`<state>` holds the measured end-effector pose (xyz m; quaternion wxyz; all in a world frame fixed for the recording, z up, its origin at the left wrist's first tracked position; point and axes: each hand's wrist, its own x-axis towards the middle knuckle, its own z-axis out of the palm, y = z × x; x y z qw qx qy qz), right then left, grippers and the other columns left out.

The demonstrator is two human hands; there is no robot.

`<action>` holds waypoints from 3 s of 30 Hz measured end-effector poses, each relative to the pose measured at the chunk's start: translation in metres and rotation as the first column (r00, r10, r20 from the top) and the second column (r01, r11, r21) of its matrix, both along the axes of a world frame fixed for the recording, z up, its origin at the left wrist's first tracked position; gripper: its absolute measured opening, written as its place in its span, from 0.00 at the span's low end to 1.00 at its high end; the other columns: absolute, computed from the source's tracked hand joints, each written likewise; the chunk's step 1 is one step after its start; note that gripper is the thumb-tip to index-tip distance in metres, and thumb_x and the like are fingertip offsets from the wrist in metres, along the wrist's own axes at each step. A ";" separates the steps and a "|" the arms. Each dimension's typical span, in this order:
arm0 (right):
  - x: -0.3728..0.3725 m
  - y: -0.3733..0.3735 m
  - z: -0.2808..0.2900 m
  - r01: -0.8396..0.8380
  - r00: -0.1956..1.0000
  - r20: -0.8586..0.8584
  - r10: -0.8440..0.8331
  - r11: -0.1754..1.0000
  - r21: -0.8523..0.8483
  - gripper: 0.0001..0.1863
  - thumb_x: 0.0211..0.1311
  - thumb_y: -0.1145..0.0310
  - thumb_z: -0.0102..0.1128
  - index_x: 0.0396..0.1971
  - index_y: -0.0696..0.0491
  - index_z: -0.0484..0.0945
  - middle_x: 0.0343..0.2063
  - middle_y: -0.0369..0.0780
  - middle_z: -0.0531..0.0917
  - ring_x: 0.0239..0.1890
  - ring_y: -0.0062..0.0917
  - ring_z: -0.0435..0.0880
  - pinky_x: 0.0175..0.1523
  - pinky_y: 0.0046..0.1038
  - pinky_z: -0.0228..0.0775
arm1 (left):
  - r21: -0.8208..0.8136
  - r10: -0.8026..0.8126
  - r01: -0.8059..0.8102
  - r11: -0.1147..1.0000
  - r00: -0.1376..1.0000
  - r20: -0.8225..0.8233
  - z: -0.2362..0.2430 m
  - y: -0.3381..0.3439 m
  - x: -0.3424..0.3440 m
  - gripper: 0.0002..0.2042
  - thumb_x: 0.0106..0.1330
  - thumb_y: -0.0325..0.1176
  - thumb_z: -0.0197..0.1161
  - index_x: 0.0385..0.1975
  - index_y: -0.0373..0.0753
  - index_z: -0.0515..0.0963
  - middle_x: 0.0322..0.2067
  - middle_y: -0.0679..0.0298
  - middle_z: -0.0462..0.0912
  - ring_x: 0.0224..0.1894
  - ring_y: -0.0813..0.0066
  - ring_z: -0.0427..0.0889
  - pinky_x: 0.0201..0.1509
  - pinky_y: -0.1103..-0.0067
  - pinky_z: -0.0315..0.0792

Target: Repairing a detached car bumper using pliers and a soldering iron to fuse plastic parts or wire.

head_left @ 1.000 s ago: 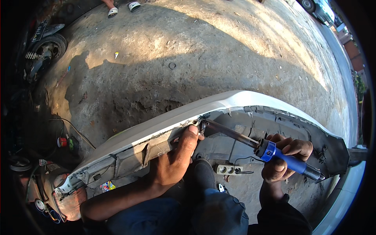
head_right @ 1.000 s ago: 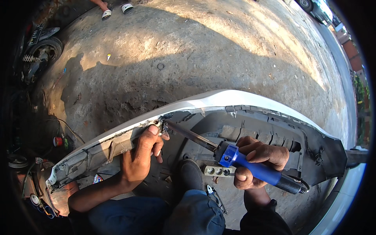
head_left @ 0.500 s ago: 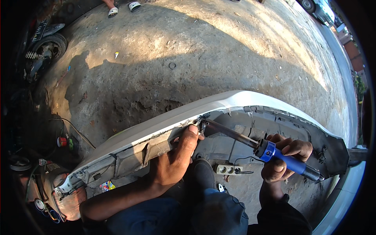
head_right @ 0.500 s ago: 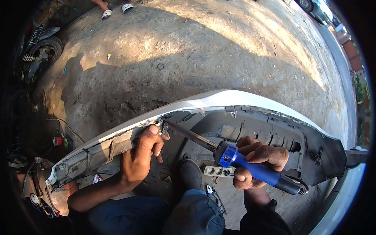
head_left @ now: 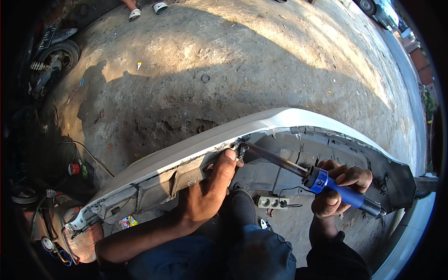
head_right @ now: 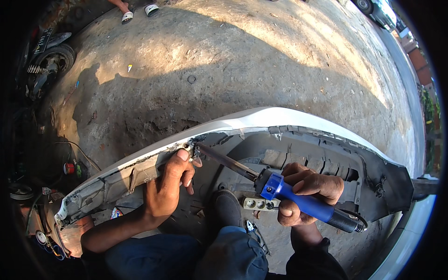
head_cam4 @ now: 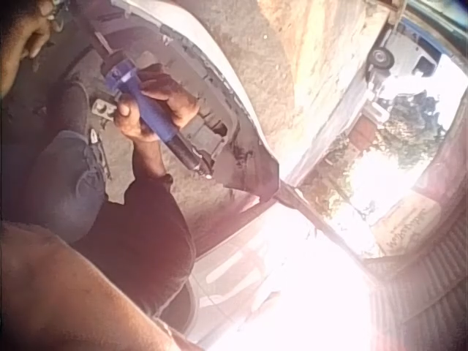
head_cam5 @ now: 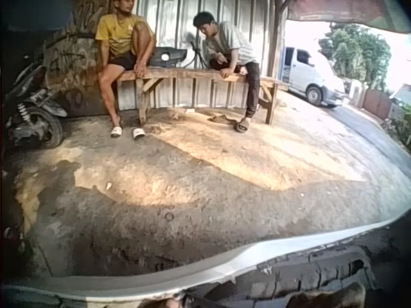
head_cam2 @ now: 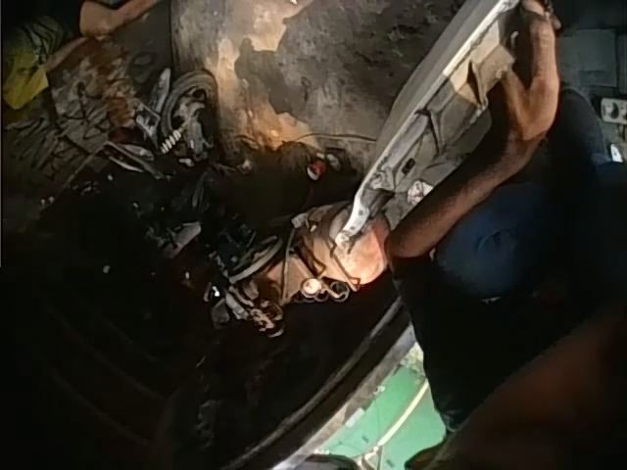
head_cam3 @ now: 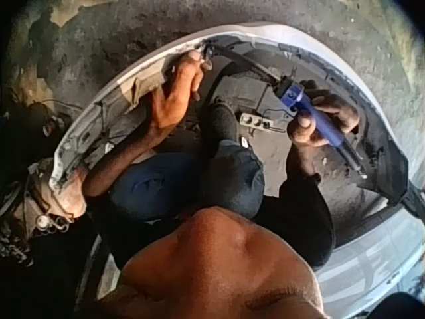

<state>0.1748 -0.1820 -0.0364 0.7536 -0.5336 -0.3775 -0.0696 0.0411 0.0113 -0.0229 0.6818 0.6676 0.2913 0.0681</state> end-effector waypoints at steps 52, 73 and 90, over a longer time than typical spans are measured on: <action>0.001 -0.005 -0.004 -0.012 0.994 0.109 0.029 0.988 -0.155 0.27 0.58 0.51 0.71 0.37 0.50 0.60 0.18 0.32 0.68 0.17 0.17 0.66 0.29 0.27 0.67 | -0.081 0.048 -0.045 0.996 0.998 0.030 -0.002 0.000 -0.002 0.17 0.74 0.44 0.55 0.30 0.36 0.78 0.17 0.73 0.70 0.19 0.85 0.68 0.23 0.83 0.63; 0.000 -0.006 -0.004 -0.042 0.996 0.070 0.053 0.988 -0.149 0.27 0.57 0.54 0.72 0.36 0.51 0.59 0.18 0.34 0.69 0.18 0.21 0.69 0.31 0.30 0.69 | -0.066 0.027 -0.024 0.998 0.998 0.051 -0.009 0.003 -0.003 0.15 0.73 0.41 0.56 0.28 0.37 0.78 0.16 0.74 0.69 0.18 0.86 0.67 0.22 0.83 0.61; -0.018 0.002 -0.008 0.176 0.984 0.008 -0.176 0.982 -0.064 0.28 0.55 0.56 0.74 0.36 0.53 0.61 0.23 0.33 0.68 0.20 0.13 0.69 0.34 0.29 0.80 | 0.101 0.009 -0.014 0.995 0.999 0.053 -0.013 0.000 -0.003 0.19 0.74 0.44 0.50 0.32 0.34 0.78 0.17 0.70 0.69 0.20 0.83 0.67 0.26 0.81 0.65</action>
